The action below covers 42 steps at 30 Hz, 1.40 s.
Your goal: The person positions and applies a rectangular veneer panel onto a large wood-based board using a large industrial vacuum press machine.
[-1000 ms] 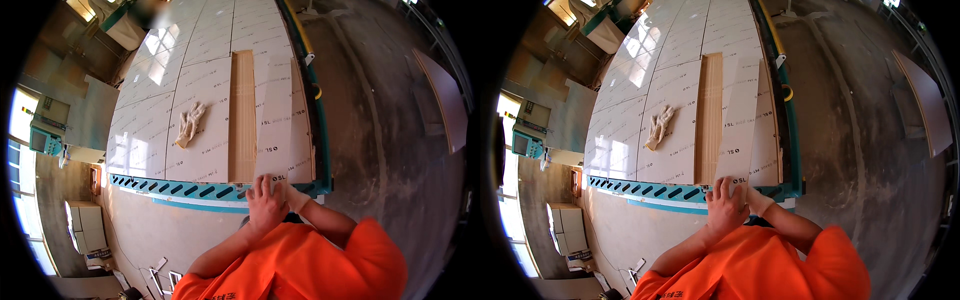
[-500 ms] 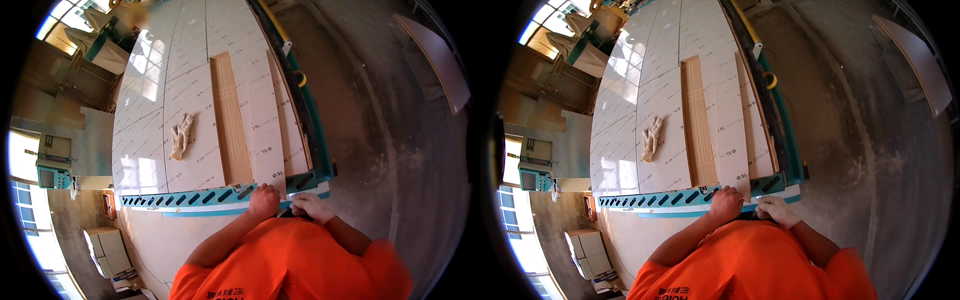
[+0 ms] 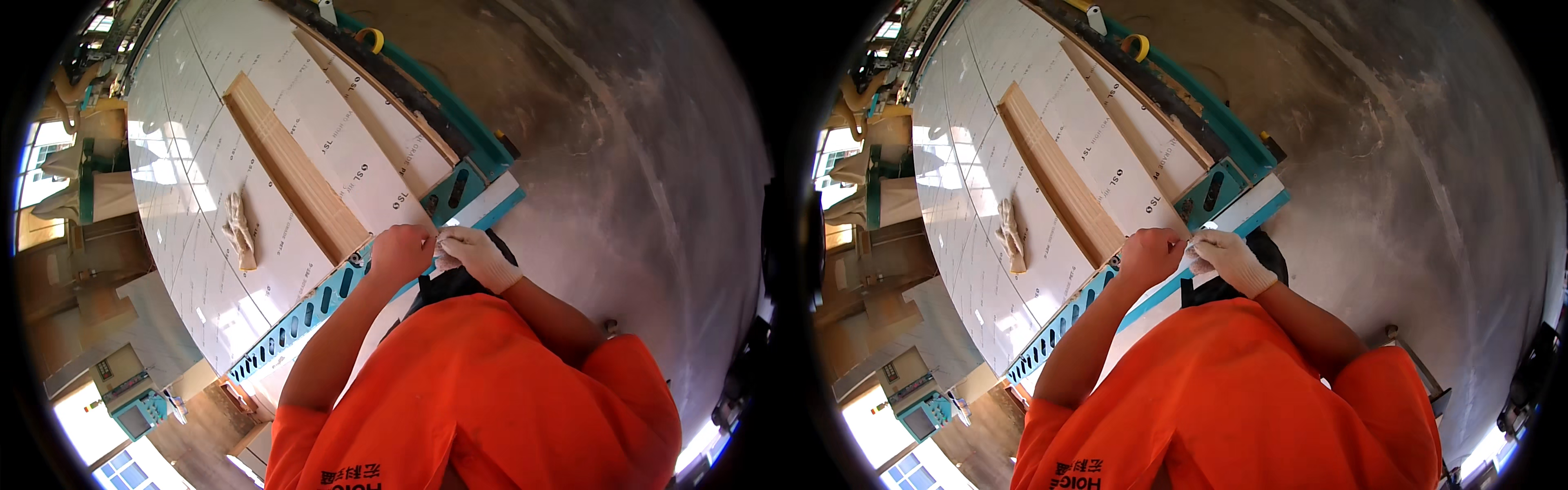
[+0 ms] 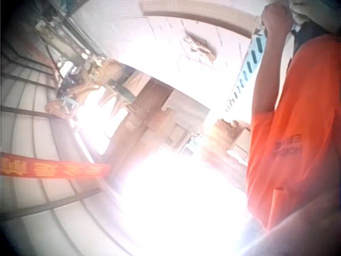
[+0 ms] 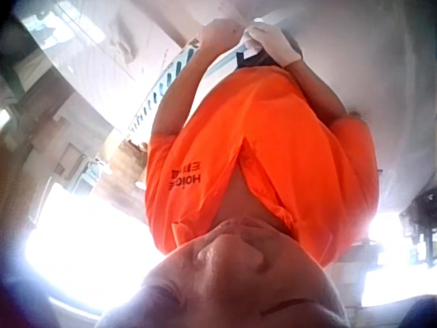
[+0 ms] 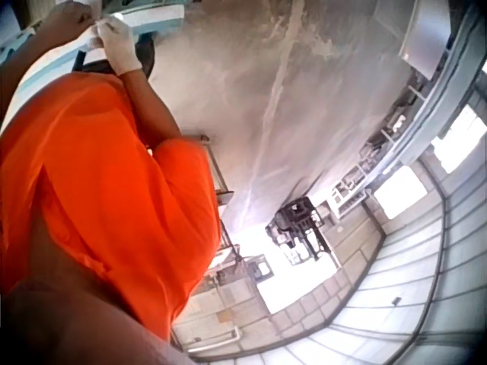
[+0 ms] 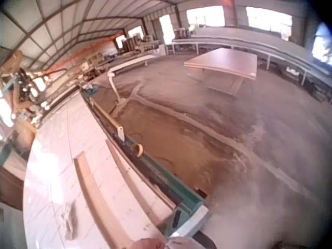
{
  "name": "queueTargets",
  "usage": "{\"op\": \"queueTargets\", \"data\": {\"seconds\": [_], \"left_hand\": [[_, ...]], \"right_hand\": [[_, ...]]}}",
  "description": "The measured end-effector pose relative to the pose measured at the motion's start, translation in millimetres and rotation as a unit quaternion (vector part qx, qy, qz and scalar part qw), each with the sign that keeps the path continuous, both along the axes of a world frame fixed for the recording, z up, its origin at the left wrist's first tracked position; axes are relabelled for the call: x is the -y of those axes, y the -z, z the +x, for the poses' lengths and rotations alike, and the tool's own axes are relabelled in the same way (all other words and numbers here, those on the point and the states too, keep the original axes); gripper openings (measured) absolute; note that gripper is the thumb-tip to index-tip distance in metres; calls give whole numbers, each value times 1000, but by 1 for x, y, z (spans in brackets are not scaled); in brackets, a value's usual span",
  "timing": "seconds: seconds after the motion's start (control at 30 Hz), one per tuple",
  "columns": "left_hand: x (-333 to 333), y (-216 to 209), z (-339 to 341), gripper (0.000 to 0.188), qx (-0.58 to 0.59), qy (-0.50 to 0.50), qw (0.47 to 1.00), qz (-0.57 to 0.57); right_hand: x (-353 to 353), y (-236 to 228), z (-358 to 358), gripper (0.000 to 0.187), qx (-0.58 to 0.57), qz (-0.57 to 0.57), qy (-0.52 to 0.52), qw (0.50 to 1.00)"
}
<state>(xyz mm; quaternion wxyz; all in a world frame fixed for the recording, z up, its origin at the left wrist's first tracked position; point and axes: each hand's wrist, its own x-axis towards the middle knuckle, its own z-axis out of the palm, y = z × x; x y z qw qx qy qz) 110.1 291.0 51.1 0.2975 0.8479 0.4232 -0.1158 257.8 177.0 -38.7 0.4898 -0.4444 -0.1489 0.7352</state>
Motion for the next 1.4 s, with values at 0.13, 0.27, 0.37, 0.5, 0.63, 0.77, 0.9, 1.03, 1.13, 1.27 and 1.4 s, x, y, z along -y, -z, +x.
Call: {"op": "queueTargets", "data": {"seconds": [0.13, 0.27, 0.37, 0.5, 0.63, 0.77, 0.9, 1.03, 1.13, 1.27, 1.4], "left_hand": [[5, 5, 4, 22, -8, 87, 993, 78], [6, 16, 4, 20, -5, 121, 985, 121], [4, 20, 6, 18, 5, 144, 980, 138], [3, 23, 5, 17, 8, 162, 978, 131], [-1, 23, 8, 15, 34, 132, 987, 81], [-7, 23, 7, 13, 60, 133, 988, 52], [-10, 19, 4, 12, 88, 98, 991, 1], [-13, 19, 3, 12, 95, 79, 992, -15], [-12, 15, 2, 9, 121, 16, 991, -52], [-14, 16, -4, 11, 132, -40, 988, -72], [-18, 7, -11, 15, 155, -53, 985, -61]], "right_hand": [[-2, -13, -9, 19, 4, 69, 18, 997], [1, -13, -15, 20, -33, 83, 47, 995], [0, -13, -18, 22, -64, 87, 66, 992], [1, -29, -14, 18, -47, 87, 75, 992], [3, -12, -11, 21, -12, 107, 54, 993], [4, -4, -12, 18, -28, 91, 64, 993], [2, -10, -11, 17, -41, 69, 68, 994], [0, -11, -12, 17, -38, 56, 68, 995], [-1, -8, -12, 19, -60, 68, 61, 994], [-6, -14, -10, 23, -78, 60, 48, 994], [-12, -13, -3, 25, -103, 57, 23, 993]]}}
